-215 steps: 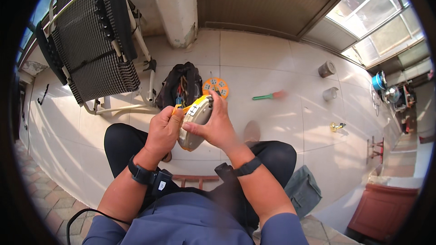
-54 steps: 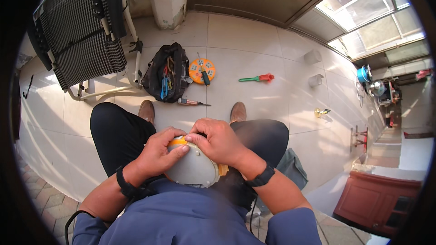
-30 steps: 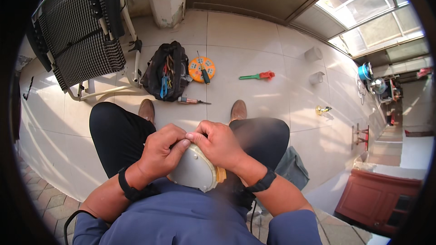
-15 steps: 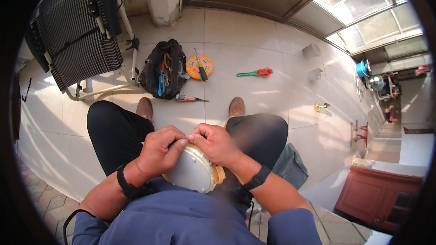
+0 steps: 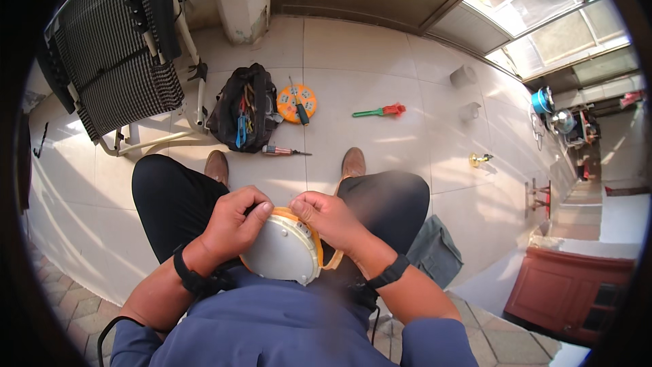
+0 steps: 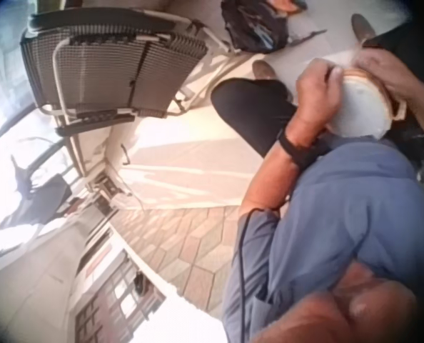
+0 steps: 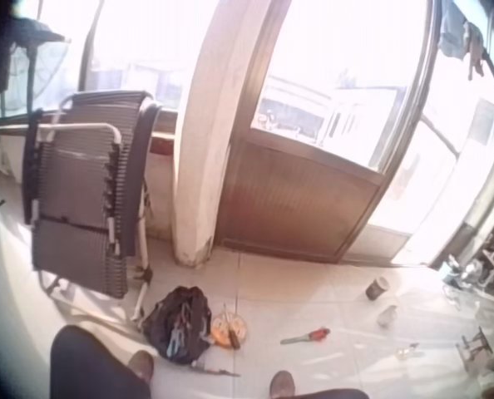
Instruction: The person sits on the floor and assembles a white circular electrical device with multiple sockets. They wrap a yellow strap around the device's edge, align the components, and press the parts together to secure the assembly.
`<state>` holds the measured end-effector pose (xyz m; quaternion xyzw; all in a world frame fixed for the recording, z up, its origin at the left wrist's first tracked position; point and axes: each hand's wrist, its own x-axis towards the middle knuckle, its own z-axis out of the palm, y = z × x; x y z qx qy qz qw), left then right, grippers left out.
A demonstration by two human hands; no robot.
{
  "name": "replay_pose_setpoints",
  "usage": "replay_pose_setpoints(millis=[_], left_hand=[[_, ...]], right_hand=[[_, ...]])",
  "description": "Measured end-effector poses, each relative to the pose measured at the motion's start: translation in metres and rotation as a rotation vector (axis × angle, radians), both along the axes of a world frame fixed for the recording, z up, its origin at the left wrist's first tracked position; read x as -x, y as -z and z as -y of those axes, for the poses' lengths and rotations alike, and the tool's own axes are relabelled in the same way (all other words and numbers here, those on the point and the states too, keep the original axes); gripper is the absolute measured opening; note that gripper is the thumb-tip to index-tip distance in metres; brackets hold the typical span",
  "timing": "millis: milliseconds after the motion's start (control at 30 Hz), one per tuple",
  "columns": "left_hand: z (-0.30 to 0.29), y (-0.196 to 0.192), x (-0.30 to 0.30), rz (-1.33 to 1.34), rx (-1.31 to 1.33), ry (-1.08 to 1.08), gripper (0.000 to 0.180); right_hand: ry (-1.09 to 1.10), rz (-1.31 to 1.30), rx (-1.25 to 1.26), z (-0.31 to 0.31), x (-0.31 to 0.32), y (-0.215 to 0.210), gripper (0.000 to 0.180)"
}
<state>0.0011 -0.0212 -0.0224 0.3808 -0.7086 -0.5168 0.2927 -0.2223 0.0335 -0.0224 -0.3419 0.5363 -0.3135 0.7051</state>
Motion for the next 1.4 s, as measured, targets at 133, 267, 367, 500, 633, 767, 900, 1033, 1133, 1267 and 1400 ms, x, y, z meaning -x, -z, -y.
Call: replay_pose_setpoints(millis=[133,267,367,500,633,767,900,1033,1133,1267,1400], left_hand=[[-0.001,0.000,0.002,-0.002,0.025,-0.008,0.009],[-0.001,-0.002,-0.001,-0.006,0.062,0.003,0.009],[-0.001,-0.003,-0.004,0.012,0.095,-0.002,0.009],[0.001,-0.006,-0.005,0.037,0.120,0.012,0.008],[0.004,-0.022,-0.004,0.102,0.188,0.108,0.012],[0.010,-0.028,-0.008,0.054,-0.163,0.157,0.018],[0.012,-0.034,-0.011,0.063,-0.293,0.156,0.021],[0.011,-0.035,-0.017,0.034,-0.379,0.112,0.023],[0.011,-0.032,-0.020,0.026,-0.408,0.071,0.023],[0.009,-0.031,-0.024,0.014,-0.410,0.029,0.023],[0.006,-0.042,-0.025,0.045,-0.377,0.070,0.024]], right_hand=[[-0.021,0.006,-0.052,-0.011,-0.001,-0.013,0.032],[0.051,0.008,-0.054,-0.012,-0.006,-0.008,0.029],[0.065,-0.037,-0.039,-0.010,-0.009,-0.011,0.029],[0.065,-0.052,-0.025,-0.002,-0.013,-0.013,0.035],[0.023,-0.077,-0.006,0.003,-0.015,-0.016,0.035],[-0.019,-0.064,-0.004,0.005,-0.021,-0.021,0.033],[-0.002,0.013,-0.040,0.002,-0.025,-0.017,0.032],[-0.033,-0.051,0.021,0.003,-0.029,-0.027,0.031],[0.006,-0.005,-0.024,0.003,-0.029,-0.032,0.032],[0.061,-0.024,-0.021,-0.017,-0.026,-0.033,0.030],[0.007,-0.101,0.028,-0.020,-0.027,-0.040,0.029]])
